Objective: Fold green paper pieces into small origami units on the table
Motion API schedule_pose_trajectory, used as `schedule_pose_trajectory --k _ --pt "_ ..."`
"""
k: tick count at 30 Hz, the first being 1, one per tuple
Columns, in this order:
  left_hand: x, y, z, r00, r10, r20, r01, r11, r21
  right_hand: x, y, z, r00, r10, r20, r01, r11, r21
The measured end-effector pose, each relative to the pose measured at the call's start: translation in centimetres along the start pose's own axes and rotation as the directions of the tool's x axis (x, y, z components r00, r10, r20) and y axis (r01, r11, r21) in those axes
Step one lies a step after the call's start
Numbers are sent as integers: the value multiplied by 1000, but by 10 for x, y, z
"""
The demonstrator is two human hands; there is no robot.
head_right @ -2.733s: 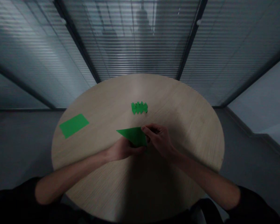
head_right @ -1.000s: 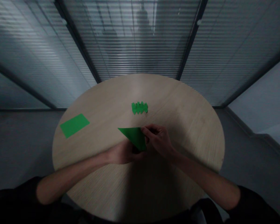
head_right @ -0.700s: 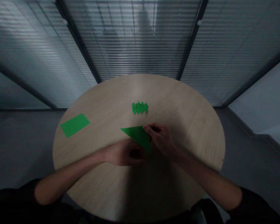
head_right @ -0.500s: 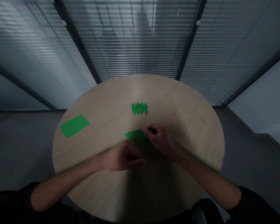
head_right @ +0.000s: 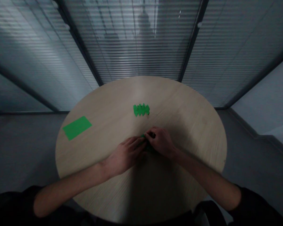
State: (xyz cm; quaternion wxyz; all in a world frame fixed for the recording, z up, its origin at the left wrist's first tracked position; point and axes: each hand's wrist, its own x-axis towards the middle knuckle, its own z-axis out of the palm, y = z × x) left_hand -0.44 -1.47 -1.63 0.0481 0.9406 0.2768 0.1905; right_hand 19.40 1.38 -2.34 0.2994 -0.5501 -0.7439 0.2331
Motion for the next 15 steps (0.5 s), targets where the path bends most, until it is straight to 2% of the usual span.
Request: schedule_pose_trajectory --k 10,15 --pt "-14 20 -4 994 -73 76 64 991 120 0 -1 0 1000 -14 -6 14 1000 20" --pt "-13 25 -3 988 -113 103 103 990 95 0 -1 0 1000 -18 -6 18 1000 6"
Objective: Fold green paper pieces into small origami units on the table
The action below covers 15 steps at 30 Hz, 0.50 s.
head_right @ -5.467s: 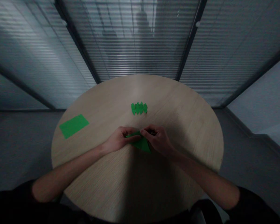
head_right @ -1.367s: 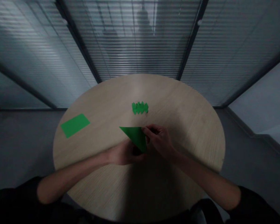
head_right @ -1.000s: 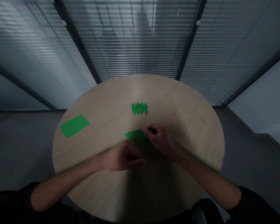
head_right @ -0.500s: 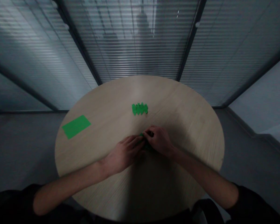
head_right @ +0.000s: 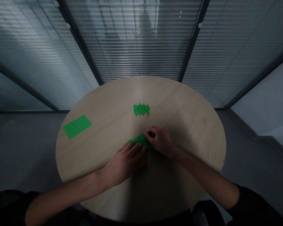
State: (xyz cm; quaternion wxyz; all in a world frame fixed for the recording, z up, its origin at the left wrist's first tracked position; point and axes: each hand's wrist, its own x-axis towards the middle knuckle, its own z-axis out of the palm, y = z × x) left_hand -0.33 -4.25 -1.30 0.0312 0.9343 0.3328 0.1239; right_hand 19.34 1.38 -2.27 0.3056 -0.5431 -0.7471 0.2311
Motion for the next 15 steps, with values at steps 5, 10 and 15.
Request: schedule_pose_trajectory --k 5,10,15 --pt "2 4 -1 998 -47 46 48 999 -22 0 0 0 1000 6 5 -6 1000 2" --pt "-5 8 -7 993 -92 70 92 996 -1 0 1 1 1000 9 -4 -9 1000 1" --pt "-4 9 -5 995 -89 38 87 995 45 0 2 1 1000 9 -6 -9 1000 6"
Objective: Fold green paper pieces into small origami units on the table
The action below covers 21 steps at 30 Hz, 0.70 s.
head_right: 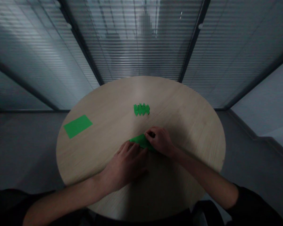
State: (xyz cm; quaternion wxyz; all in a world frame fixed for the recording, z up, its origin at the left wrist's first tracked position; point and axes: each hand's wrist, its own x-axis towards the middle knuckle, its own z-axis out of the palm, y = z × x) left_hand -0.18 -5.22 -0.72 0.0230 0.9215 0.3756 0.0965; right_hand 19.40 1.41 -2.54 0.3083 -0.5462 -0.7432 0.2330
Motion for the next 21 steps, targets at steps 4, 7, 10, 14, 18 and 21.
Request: schedule_pose_trajectory --k 4,7,10,14,18,21 --pt "10 -1 10 996 12 -92 -6 997 73 0 1 -1 1000 -15 19 14 1000 24" --pt "13 1 16 992 105 -77 -94 987 127 0 1 -1 999 -17 27 16 999 28" --pt "10 5 17 998 54 -19 -52 991 125 0 1 -1 1000 -14 16 13 1000 15" --pt "6 12 13 999 20 27 -21 998 52 0 -1 -1 1000 -2 17 2 1000 13" --pt "3 10 12 1000 15 25 -14 1000 -19 1 -1 -1 1000 -2 14 2 1000 21" --pt "1 7 13 999 47 20 -45 997 -60 1 0 -1 1000 -5 6 5 1000 15"
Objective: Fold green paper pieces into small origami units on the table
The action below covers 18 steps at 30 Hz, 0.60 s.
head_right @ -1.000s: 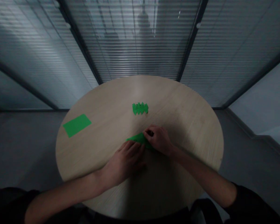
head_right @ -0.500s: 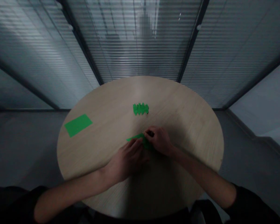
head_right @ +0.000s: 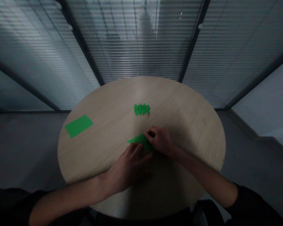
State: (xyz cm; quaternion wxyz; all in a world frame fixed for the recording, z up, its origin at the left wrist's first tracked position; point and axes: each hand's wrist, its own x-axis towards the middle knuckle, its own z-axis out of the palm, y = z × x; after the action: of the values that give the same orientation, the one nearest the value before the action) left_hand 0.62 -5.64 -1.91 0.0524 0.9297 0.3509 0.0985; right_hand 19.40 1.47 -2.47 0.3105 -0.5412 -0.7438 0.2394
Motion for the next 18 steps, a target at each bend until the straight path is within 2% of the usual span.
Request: schedule_pose_trajectory --k 7,13,18 --pt "6 4 -1 996 -92 -12 92 996 10 1 -1 0 1000 -4 17 4 1000 8" --pt "4 10 -4 998 -52 19 51 997 50 0 -2 0 1000 -2 11 2 1000 4" --pt "0 8 -3 1000 -24 -14 24 1000 9 0 -2 -1 1000 -2 9 2 1000 -12"
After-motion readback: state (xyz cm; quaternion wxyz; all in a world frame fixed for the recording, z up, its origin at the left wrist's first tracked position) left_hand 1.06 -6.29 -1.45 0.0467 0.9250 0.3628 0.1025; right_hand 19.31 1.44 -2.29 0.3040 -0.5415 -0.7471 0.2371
